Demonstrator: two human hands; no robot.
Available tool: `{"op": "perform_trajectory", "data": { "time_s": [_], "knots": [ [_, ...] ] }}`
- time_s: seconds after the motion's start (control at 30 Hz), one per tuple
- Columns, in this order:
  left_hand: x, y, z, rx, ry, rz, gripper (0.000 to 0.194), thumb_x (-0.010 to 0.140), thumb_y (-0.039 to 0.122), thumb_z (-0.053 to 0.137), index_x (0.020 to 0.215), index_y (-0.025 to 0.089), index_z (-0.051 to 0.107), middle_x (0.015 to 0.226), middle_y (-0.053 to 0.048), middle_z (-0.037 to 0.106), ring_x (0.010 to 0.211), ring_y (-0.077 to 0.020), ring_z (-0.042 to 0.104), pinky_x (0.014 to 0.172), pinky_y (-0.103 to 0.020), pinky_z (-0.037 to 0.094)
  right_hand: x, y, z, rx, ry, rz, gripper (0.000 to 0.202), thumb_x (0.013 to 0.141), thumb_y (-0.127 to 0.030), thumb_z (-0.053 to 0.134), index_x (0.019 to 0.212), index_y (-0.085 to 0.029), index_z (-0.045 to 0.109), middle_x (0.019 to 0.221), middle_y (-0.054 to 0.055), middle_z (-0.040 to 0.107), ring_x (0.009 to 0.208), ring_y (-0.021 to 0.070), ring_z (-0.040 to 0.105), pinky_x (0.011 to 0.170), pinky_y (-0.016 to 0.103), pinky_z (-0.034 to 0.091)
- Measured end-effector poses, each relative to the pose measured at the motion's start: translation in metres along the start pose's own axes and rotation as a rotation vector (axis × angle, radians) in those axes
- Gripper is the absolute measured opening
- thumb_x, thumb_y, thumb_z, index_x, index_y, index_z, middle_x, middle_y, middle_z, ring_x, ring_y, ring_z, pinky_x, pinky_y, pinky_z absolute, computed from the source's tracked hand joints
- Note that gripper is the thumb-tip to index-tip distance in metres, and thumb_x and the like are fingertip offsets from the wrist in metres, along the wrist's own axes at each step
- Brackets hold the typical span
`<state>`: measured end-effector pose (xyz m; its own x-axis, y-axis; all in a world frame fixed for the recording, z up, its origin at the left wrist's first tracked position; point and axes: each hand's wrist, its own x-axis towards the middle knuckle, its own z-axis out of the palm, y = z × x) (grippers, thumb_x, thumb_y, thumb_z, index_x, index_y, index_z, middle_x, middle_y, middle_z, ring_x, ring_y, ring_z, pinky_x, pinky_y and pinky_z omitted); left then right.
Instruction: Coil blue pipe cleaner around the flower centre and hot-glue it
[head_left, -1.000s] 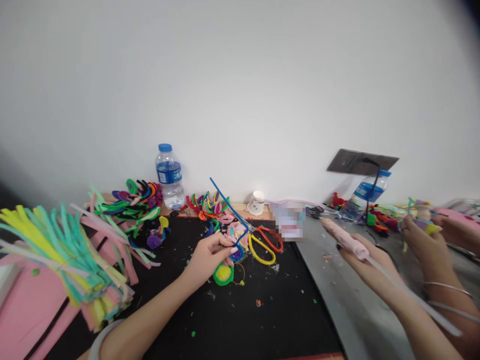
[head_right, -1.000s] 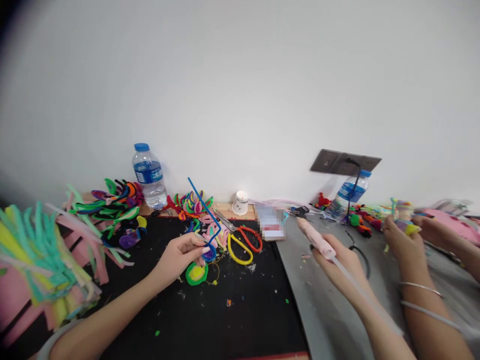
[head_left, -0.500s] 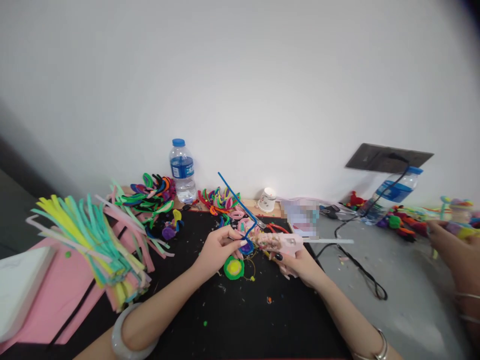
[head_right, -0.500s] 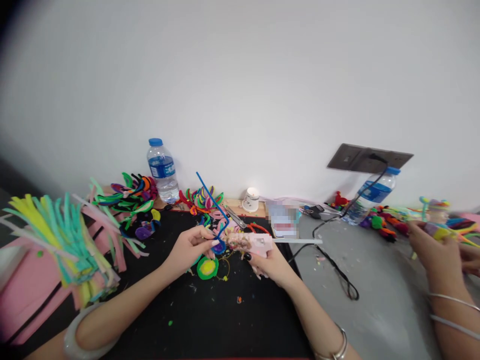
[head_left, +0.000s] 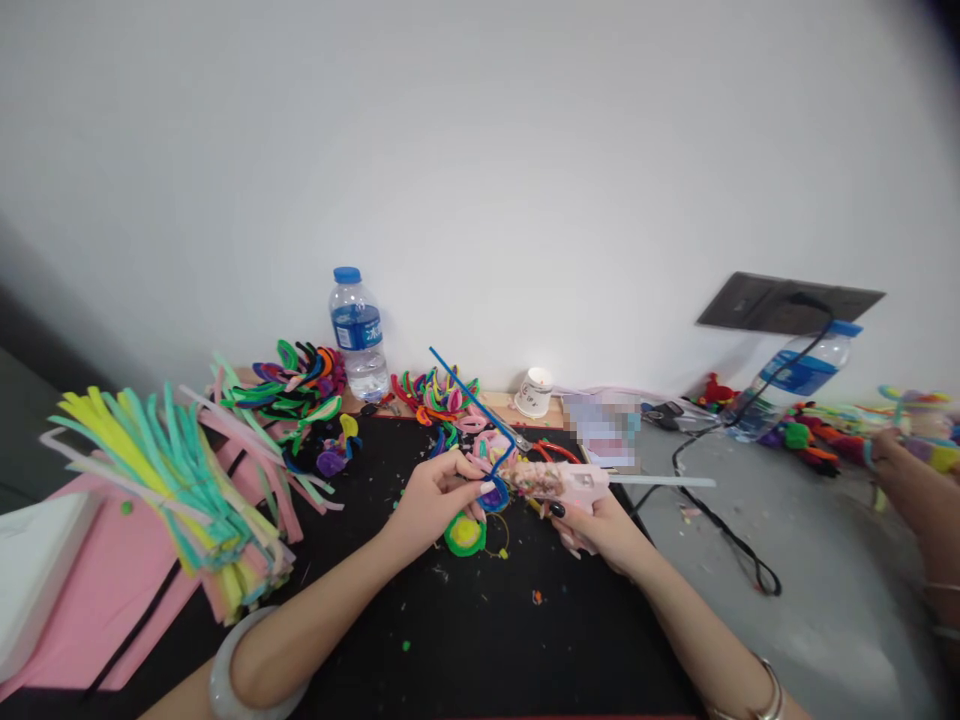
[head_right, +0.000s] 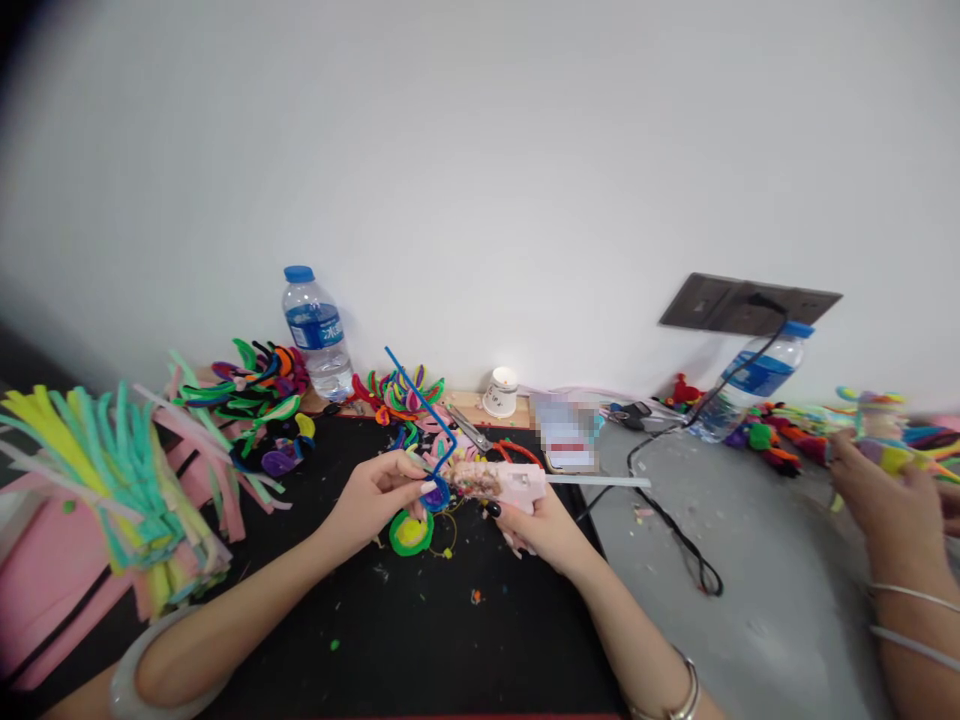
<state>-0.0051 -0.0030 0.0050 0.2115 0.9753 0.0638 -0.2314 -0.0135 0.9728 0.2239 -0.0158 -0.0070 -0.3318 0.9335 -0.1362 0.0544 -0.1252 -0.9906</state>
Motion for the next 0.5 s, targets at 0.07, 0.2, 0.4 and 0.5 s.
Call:
{"op": "perform_trajectory", "data": {
  "time_s": [0.07,0.2,0.4,0.5],
  "knots": [
    [0.0000,0.0004,0.0001,-0.001,-0.001,0.004,0.025,0.062,0.026,0.075,0.065,0.015,0.053,0.066,0.003,0.062,0.042,-0.0103,0.062,0.044,-0.022,0.051,-0.0003,-0.0003,-0.0005,-0.015,0.001,0.003,0.037,0.073,-0.046,0.064,0.094,-0.017,0.054,0.046,-0.008,0.044,0.036,0.0068,0.035,0.035,0.020,0.032],
    [0.0006,0.0005,0.0007,-0.006,-0.001,0.010,0.023,0.064,0.024,0.074,0.065,0.015,0.053,0.065,0.004,0.061,0.043,-0.0100,0.062,0.044,-0.021,0.051,-0.0008,-0.0022,-0.0002,-0.037,0.012,-0.012,0.036,0.073,-0.045,0.064,0.094,-0.016,0.056,0.045,-0.008,0.043,0.035,0.0066,0.035,0.034,0.020,0.031],
    [0.0007,0.0006,0.0009,0.002,-0.001,0.010,0.023,0.064,0.024,0.074,0.065,0.014,0.054,0.067,0.003,0.063,0.043,-0.0101,0.062,0.044,-0.022,0.052,0.0001,-0.0030,0.0006,-0.055,0.003,-0.018,0.035,0.073,-0.045,0.064,0.092,-0.016,0.056,0.044,-0.009,0.042,0.033,0.0056,0.033,0.032,0.019,0.030],
    [0.0010,0.0007,0.0004,0.001,0.008,0.010,0.023,0.063,0.024,0.074,0.065,0.014,0.054,0.067,0.003,0.063,0.042,-0.0102,0.062,0.043,-0.022,0.052,0.0005,-0.0014,-0.0009,-0.067,-0.004,-0.018,0.038,0.074,-0.044,0.063,0.098,-0.016,0.054,0.043,-0.009,0.042,0.033,0.0055,0.033,0.032,0.018,0.029]
  ]
}}
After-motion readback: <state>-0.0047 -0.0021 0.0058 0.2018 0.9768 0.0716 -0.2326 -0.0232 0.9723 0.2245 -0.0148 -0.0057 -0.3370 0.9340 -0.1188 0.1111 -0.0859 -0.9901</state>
